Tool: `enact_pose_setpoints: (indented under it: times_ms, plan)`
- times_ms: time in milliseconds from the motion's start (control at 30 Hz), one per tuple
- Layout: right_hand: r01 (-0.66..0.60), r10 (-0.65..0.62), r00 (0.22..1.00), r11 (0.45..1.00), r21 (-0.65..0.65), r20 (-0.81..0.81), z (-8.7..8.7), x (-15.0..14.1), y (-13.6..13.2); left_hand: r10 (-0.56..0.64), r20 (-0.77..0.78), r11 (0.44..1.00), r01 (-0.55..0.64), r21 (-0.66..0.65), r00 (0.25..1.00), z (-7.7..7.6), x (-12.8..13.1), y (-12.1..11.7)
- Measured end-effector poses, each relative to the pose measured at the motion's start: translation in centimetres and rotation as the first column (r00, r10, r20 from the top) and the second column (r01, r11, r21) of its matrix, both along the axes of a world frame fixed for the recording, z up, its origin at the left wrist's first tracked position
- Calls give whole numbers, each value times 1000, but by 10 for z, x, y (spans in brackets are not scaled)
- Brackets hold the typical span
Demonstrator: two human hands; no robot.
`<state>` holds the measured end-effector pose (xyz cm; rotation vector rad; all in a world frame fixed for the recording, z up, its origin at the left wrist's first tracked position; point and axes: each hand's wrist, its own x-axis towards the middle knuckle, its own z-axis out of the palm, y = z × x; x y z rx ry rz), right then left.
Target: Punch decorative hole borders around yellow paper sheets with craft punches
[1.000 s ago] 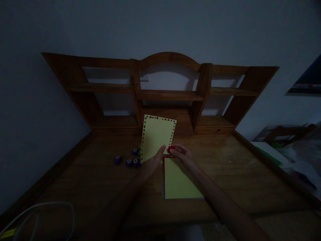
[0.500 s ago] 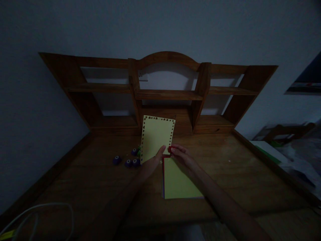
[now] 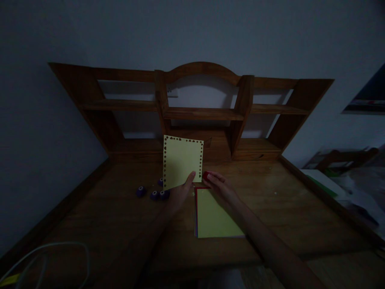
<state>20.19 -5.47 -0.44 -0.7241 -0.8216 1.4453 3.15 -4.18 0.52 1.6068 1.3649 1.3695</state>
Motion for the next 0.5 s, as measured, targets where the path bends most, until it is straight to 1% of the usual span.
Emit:
enact_pose_setpoints:
  times_ms: [133,267,400,500]
  plan:
    - [35,-35,999,999,-40,-2,1,-1,-2,-25,32,1000,24,7,999,-4,0,0]
    - [4,-2,1000,995,-97,20,3,0,-4,-33,22,999,34,-16,999,-3,-1,0]
    - [-24,28,998,997,-70,53,2,2,-4,-41,7,999,41,-12,999,2,0,-3]
    - [-3,5,999,999,-42,32,-1,2,-2,-23,15,1000,23,6,1000,5,2,-5]
